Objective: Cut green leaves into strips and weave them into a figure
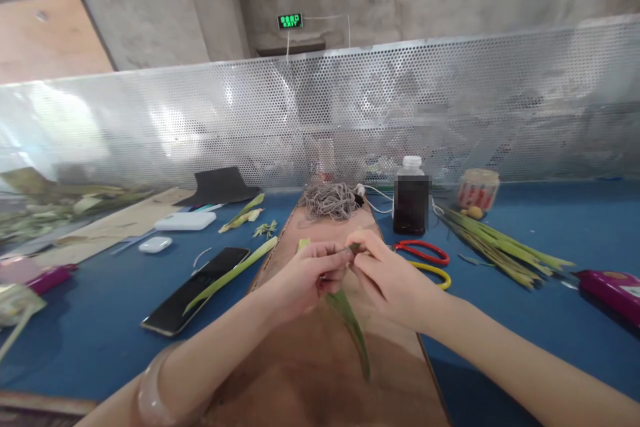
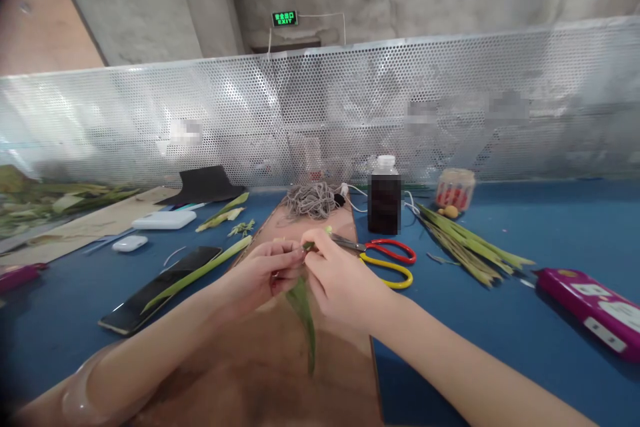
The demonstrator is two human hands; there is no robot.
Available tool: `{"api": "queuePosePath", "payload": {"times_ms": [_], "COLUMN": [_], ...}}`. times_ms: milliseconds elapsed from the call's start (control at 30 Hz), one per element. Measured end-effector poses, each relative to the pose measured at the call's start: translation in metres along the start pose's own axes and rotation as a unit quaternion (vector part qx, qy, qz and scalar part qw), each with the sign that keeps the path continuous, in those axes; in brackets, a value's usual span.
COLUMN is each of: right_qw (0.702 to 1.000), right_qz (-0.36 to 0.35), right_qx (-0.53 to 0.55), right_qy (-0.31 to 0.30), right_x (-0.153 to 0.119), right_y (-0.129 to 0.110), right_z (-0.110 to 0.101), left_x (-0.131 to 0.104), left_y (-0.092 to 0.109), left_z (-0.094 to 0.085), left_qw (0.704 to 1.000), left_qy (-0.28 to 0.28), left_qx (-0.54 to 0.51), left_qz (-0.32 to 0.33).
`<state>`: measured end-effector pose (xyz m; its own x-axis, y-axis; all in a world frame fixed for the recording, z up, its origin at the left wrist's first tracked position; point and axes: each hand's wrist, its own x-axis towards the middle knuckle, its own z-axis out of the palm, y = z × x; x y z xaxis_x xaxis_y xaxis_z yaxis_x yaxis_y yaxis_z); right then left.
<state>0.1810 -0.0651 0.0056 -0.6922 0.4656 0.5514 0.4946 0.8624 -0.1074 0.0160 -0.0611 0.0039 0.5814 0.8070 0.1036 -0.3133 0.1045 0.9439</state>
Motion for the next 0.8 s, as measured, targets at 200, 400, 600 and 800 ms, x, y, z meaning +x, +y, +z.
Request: {"api": "queuePosePath", "payload": {"times_ms": [200, 400, 600, 800], "right_qw": [1.000, 0.999, 1.000, 0.991], "right_qz": [-0.026, -0.050, 0.000, 0.013], "right_qx": [-0.002, -0.013, -0.004, -0.135], "right_qy": [-0.004, 0.004, -0.006, 0.019], "right_x": [0.002, 0.002, 0.000, -0.003], "right_y": [-0.001, -0.002, 0.002, 0.009], "right_z": [0.000, -0.003, 0.000, 0.008], "left_x": [-0.001, -0.002, -0.003, -0.004], "left_y": [0.001, 0.002, 0.002, 0.006], "left_z": [-0.001, 0.002, 0.001, 0.003], "left_qw": [1.000, 0.999, 0.999, 0.999], "left_qy": [0.004, -0.011, -0.006, 0.005], "left_qx": [-0.021, -0.034, -0.030, 0.015], "left_qz": [-0.020, -0.027, -0.027, -0.032]}}
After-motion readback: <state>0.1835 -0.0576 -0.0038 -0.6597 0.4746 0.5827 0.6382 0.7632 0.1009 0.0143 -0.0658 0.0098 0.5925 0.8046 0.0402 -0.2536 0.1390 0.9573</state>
